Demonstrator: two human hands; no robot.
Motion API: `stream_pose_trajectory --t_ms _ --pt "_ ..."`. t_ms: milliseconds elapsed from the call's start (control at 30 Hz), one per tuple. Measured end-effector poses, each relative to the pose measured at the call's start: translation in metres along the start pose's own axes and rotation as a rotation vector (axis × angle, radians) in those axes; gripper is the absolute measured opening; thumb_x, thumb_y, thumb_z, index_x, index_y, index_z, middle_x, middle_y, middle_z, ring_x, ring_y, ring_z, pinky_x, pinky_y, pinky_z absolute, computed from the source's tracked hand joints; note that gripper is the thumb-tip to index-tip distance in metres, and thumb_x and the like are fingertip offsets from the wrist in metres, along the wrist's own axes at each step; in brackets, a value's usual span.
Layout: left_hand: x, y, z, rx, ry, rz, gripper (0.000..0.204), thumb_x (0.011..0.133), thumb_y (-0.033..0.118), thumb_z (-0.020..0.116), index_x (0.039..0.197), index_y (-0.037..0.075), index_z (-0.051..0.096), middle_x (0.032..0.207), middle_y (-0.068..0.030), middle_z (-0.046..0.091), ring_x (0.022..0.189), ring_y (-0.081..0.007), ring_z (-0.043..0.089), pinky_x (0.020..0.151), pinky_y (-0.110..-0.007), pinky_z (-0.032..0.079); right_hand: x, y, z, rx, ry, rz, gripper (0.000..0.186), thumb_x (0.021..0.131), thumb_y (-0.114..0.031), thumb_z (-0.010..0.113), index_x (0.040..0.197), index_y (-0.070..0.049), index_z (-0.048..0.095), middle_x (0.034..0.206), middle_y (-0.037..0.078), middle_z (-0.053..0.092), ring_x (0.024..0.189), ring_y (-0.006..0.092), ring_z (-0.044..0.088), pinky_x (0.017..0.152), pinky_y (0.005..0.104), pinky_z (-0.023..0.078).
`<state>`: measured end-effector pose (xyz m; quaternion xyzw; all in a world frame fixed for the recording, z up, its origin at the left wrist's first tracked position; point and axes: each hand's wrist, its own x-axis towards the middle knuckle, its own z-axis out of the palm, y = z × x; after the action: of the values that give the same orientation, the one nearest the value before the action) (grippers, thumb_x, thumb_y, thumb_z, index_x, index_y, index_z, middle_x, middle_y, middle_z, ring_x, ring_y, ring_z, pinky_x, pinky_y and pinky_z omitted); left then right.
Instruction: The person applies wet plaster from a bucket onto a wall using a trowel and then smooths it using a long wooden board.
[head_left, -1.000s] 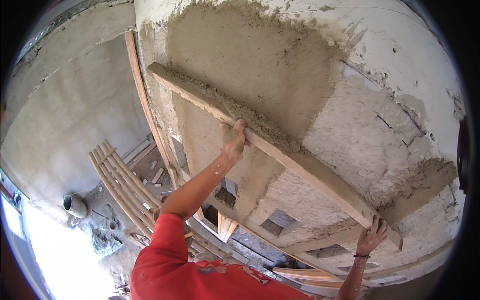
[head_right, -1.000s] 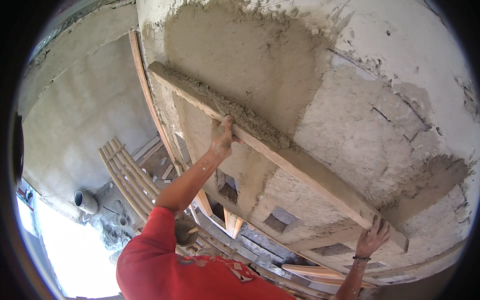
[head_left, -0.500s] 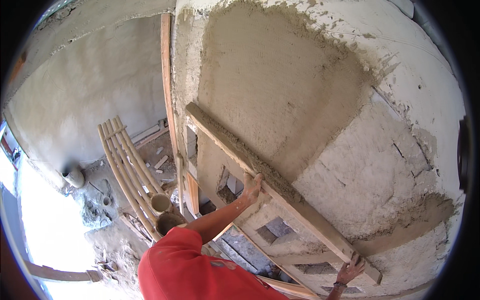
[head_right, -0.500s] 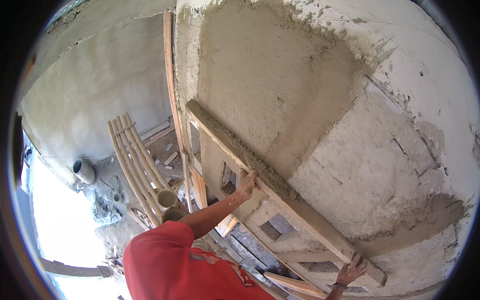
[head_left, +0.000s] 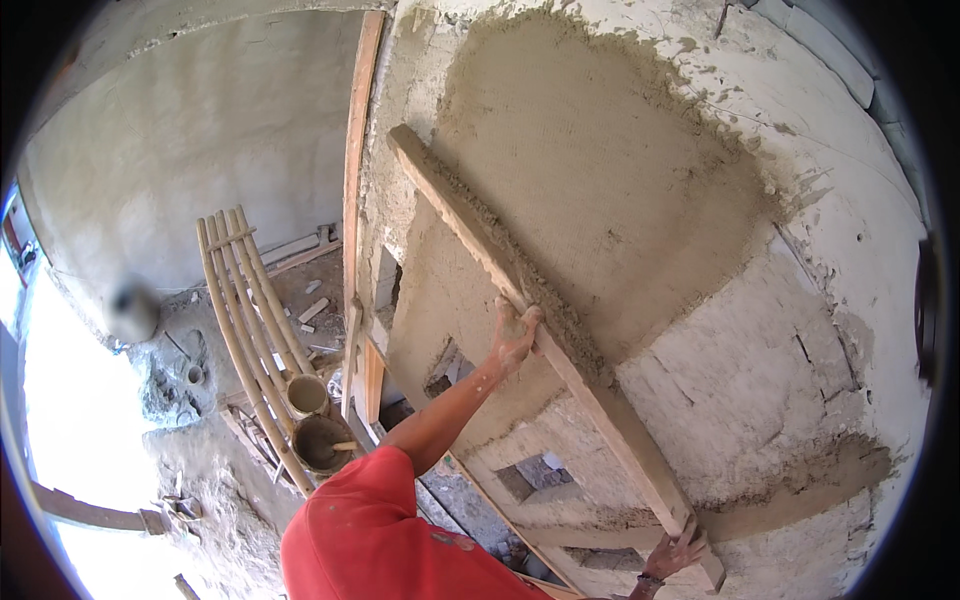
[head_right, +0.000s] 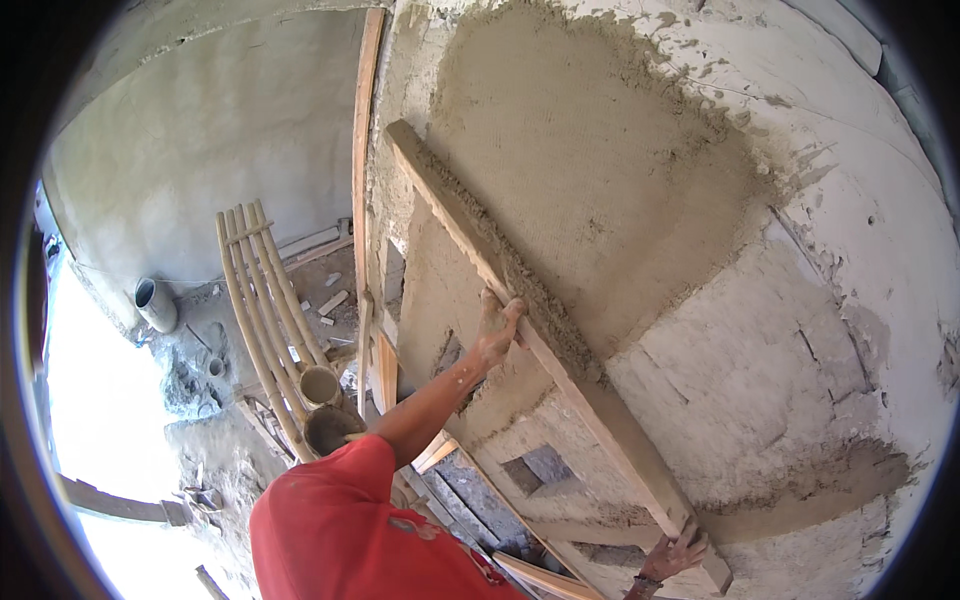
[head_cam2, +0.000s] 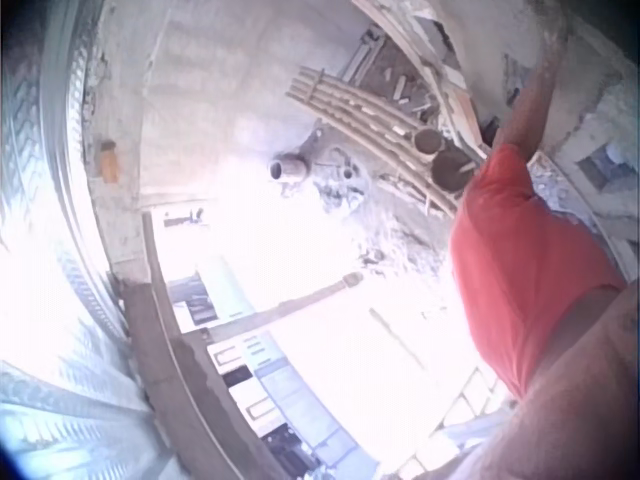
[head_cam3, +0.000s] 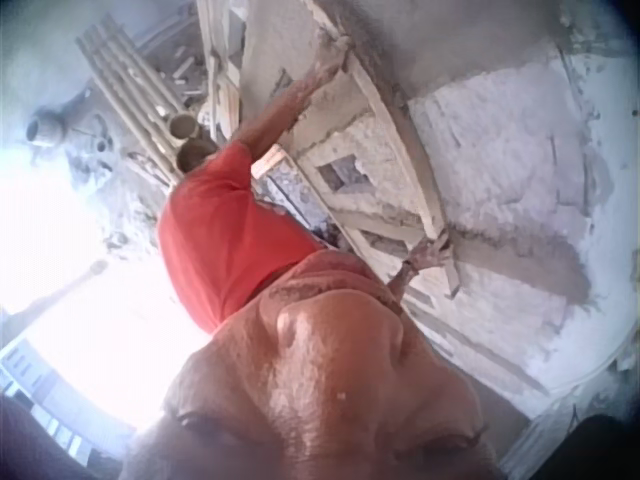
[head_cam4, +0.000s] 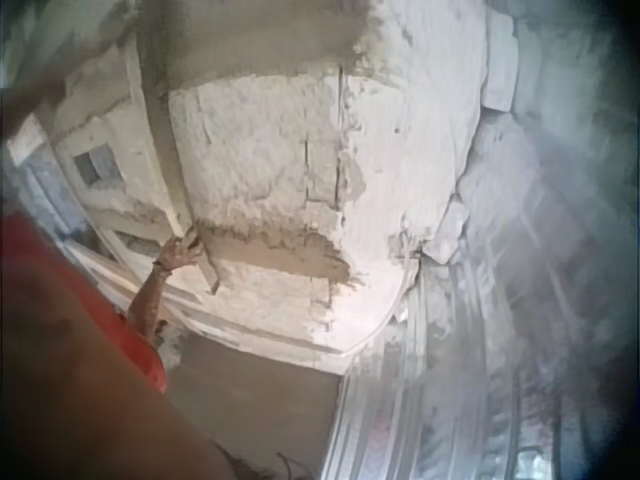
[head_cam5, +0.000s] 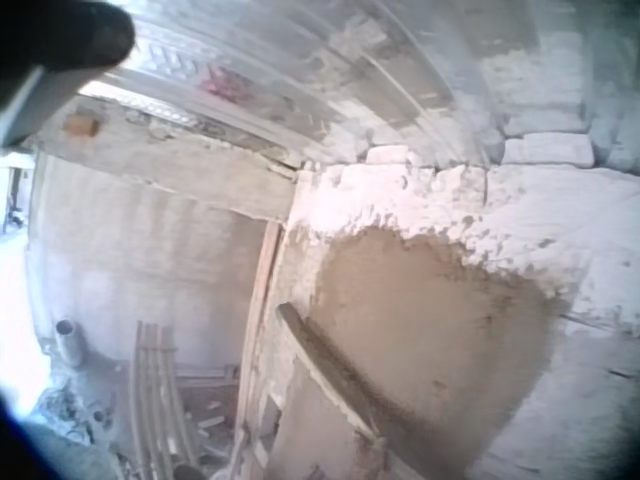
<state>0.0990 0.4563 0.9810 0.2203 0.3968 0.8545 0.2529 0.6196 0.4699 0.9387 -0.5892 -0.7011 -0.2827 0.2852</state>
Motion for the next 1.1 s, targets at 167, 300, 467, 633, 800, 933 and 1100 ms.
stream_pose_trajectory --t_ms 167,300,467,633,800,933,1100 --pt "0.039 0.059 0.014 0.068 0.038 0.026 0.038 0.087 0.011 0.056 0.102 -0.002 0.023 0.084 -0.016 0.049 0.046 -0.0191 0.056 0.027 -0.027 0.045 0.024 -0.052 -0.026 0.057 -0.025 0.059 0.062 0.068 -0.004 0.06 0.128 -0.018 0.053 0.118 0.02 0.048 0.109 0.0396 0.043 0.093 0.0531 0.032" --pt "0.055 0.078 0.018 0.035 0.003 0.059 0.042 0.086 0.011 0.059 0.1 -0.004 0.023 0.083 -0.0161 0.048 0.046 -0.0195 0.056 0.027 -0.028 0.046 0.034 -0.07 -0.037 0.072 0.039 0.05 0.061 0.069 -0.005 0.065 0.127 -0.019 0.054 0.118 0.019 0.049 0.108 0.0389 0.043 0.092 0.0522 0.034" --pt "0.085 0.124 0.036 0.05 -0.023 0.157 0.041 0.086 0.012 0.057 0.103 -0.005 0.024 0.076 -0.0156 0.052 0.044 -0.0203 0.057 0.026 -0.027 0.045 0.061 -0.09 -0.051 0.104 0.163 -0.029 0.057 0.069 -0.008 0.068 0.124 -0.016 0.056 0.115 0.016 0.051 0.105 0.0369 0.045 0.088 0.0503 0.037" --pt "0.114 0.182 0.055 0.081 -0.11 0.162 0.047 0.086 0.014 0.06 0.101 -0.004 0.02 0.082 -0.0187 0.049 0.052 -0.0211 0.058 0.027 -0.028 0.045 0.098 -0.115 -0.076 0.093 0.251 -0.045 0.056 0.067 -0.008 0.07 0.121 -0.013 0.058 0.107 0.012 0.054 0.1 0.0346 0.049 0.085 0.0491 0.038" --pt "0.139 0.242 0.085 0.216 -0.171 0.243 0.042 0.085 0.017 0.062 0.1 -0.006 0.03 0.08 -0.0154 0.052 0.058 -0.0193 0.06 0.031 -0.029 0.047 0.134 -0.118 -0.095 0.019 0.288 0.013 0.055 0.067 -0.01 0.07 0.12 -0.013 0.058 0.106 0.012 0.055 0.098 0.0336 0.049 0.082 0.0479 0.04" --pt "0.175 0.267 0.097 0.379 -0.311 0.363 0.037 0.083 0.017 0.066 0.098 -0.008 0.044 0.079 -0.0106 0.056 0.062 -0.0174 0.062 0.037 -0.028 0.051 0.162 -0.139 -0.115 -0.065 0.329 0.068 0.053 0.067 -0.015 0.071 0.119 -0.012 0.059 0.107 0.012 0.055 0.099 0.0331 0.05 0.08 0.0474 0.041" --pt "0.173 0.279 0.096 0.195 -0.233 0.295 0.041 0.083 0.016 0.065 0.101 -0.01 0.039 0.082 -0.013 0.057 0.065 -0.0204 0.063 0.037 -0.03 0.05 0.159 -0.126 -0.104 -0.063 0.355 -0.029 0.051 0.07 -0.016 0.071 0.119 -0.01 0.059 0.11 0.012 0.054 0.1 0.0328 0.05 0.079 0.0478 0.04"
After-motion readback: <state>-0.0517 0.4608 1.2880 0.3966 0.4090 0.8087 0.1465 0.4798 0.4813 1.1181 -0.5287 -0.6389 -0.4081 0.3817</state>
